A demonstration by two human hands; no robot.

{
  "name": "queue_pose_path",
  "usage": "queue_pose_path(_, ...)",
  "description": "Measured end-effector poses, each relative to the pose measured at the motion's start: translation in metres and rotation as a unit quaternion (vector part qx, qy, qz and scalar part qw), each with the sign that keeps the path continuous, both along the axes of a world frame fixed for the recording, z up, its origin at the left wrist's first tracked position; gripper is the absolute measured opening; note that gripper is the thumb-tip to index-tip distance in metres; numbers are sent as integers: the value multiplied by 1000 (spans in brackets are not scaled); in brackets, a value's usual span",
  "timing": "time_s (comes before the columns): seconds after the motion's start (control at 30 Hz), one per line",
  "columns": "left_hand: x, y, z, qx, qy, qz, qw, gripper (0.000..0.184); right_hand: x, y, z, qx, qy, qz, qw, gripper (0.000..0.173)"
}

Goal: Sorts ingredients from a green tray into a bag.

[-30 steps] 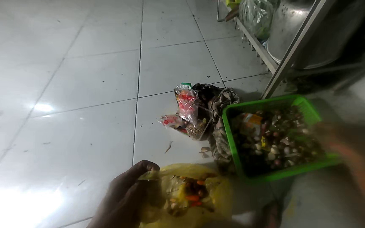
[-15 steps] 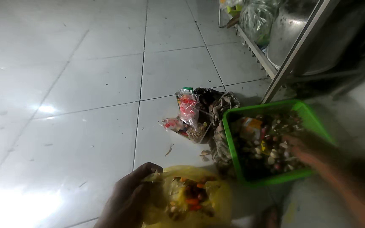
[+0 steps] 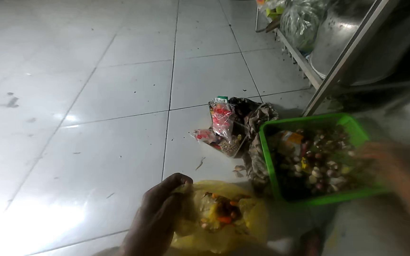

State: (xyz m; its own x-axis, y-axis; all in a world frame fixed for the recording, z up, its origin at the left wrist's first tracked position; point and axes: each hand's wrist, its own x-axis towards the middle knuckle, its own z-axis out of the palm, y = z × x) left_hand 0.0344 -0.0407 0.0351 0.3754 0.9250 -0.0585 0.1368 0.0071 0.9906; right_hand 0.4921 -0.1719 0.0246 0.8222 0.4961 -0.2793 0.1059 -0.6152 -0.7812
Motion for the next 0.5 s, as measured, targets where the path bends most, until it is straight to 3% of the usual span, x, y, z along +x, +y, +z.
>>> queue_pose_path(0.1, 2, 0, 0, -1, 8, 2, 1000, 17, -38, 16, 27, 34, 16, 36, 999, 20)
queue_pose_path(0.23, 0, -1, -1, -1, 13, 6, 1000, 17, -43, 25, 14, -21, -100, 165, 981, 14)
queue_pose_path(0.4, 2, 0, -1, -7, 31, 16, 999, 20, -44, 17, 22, 56, -7, 94, 994, 18)
queue_pose_path(0.5, 4, 1, -1, -3, 41, 11, 999, 20, -78, 21, 38, 134, -14, 153, 979, 18)
